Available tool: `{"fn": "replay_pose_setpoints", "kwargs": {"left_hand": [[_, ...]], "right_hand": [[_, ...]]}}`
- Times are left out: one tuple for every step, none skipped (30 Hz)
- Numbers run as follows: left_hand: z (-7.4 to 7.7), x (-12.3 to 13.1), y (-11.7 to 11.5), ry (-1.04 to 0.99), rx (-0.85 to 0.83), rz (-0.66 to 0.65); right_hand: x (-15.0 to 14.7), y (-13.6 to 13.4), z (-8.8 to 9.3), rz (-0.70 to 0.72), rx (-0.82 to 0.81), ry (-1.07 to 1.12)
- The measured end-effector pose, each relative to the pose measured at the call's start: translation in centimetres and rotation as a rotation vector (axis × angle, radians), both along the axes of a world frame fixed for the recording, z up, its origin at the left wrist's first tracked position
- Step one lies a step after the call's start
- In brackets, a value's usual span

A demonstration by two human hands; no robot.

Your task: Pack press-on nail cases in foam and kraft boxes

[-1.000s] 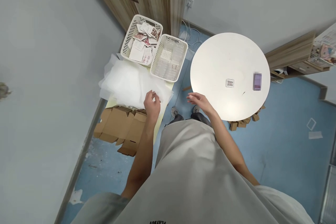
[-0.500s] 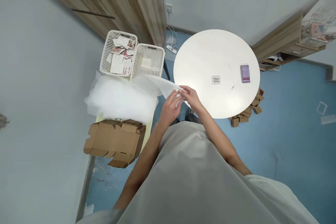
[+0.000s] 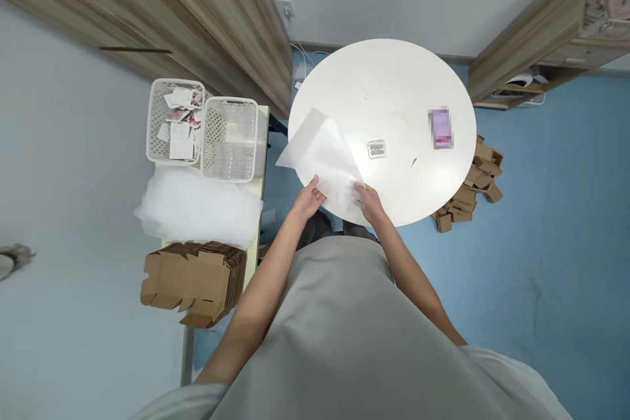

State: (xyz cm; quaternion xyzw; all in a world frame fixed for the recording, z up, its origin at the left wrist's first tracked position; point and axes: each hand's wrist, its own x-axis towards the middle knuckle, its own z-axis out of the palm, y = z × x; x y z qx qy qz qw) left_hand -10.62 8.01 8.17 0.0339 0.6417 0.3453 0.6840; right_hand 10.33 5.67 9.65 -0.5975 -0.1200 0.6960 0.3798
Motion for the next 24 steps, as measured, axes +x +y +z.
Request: {"fn": "replay_pose_setpoints", "kwargs": {"left_hand": [[-0.5, 0.7, 0.8, 0.032, 0.001, 0.037], [-0.9, 1.3, 1.6, 0.061, 0.0, 0.072], [-1.4, 1.8, 2.4, 0.085, -0.002, 0.102], [-1.8, 2.2, 3.1, 0.105, -0.001, 0.125], [-2.2, 2.5, 3.8, 0.128, 0.003, 0.142], [-2.6, 2.6, 4.4, 0.15, 0.011, 0.15], [-2.9, 2.6, 5.0, 0.173, 0.018, 0.148], [-3.2, 2.5, 5.6, 0.194, 0.025, 0.139], [-3.5, 2.3, 6.1, 0.207, 0.035, 0.124], [-3.7, 2.0, 6.6, 0.211, 0.044, 0.104], [-3.9, 1.7, 7.0, 0.207, 0.05, 0.083], [-4.0, 1.4, 7.4, 0.197, 0.053, 0.063], [-4.1, 1.0, 7.8, 0.181, 0.058, 0.047], [-4.3, 0.7, 8.1, 0.159, 0.064, 0.038], [-4.4, 0.4, 8.4, 0.137, 0.074, 0.033], [-4.5, 0.1, 8.6, 0.114, 0.088, 0.032], [-4.7, -0.1, 8.7, 0.089, 0.105, 0.028], [-4.9, -0.3, 8.8, 0.062, 0.121, 0.019], [-5.1, -0.3, 8.8, 0.033, 0.131, 0.002], [-5.4, -0.3, 8.6, 0.004, 0.134, -0.022], [-5.7, -0.2, 8.3, -0.023, 0.131, -0.047], [-5.9, 0.1, 8.0, -0.046, 0.121, -0.072], [-6.2, 0.5, 7.5, -0.066, 0.111, -0.092], [-6.5, 0.9, 7.0, -0.083, 0.102, -0.108]], "right_hand": [[0.4, -0.3, -0.5, 0.008, -0.027, 0.009], [0.8, -0.6, -0.9, 0.02, -0.048, 0.017], [1.2, -0.9, -1.2, 0.035, -0.062, 0.025], [1.5, -1.2, -1.6, 0.051, -0.072, 0.032], [1.8, -1.4, -1.8, 0.069, -0.079, 0.039], [2.0, -1.6, -2.1, 0.086, -0.085, 0.046], [2.2, -1.8, -2.3, 0.105, -0.09, 0.051], [2.3, -1.9, -2.6, 0.121, -0.096, 0.051], [2.3, -1.9, -2.9, 0.132, -0.104, 0.045], [2.4, -1.8, -3.2, 0.137, -0.11, 0.034], [2.4, -1.7, -3.5, 0.139, -0.113, 0.018], [2.3, -1.5, -3.9, 0.137, -0.114, -0.002], [2.3, -1.2, -4.2, 0.138, -0.112, -0.021], [2.2, -0.9, -4.6, 0.142, -0.108, -0.038], [2.1, -0.6, -5.0, 0.149, -0.102, -0.055], [2.0, -0.2, -5.3, 0.156, -0.092, -0.074], [1.9, 0.1, -5.7, 0.163, -0.078, -0.096], [1.8, 0.5, -6.0, 0.169, -0.06, -0.12], [1.7, 0.8, -6.2, 0.179, -0.036, -0.146], [1.6, 1.2, -6.4, 0.19, -0.01, -0.172], [1.4, 1.5, -6.6, 0.203, 0.015, -0.198], [1.2, 1.8, -6.7, 0.219, 0.034, -0.222], [1.0, 2.1, -6.8, 0.233, 0.048, -0.243], [0.8, 2.4, -6.9, 0.245, 0.058, -0.258]]}}
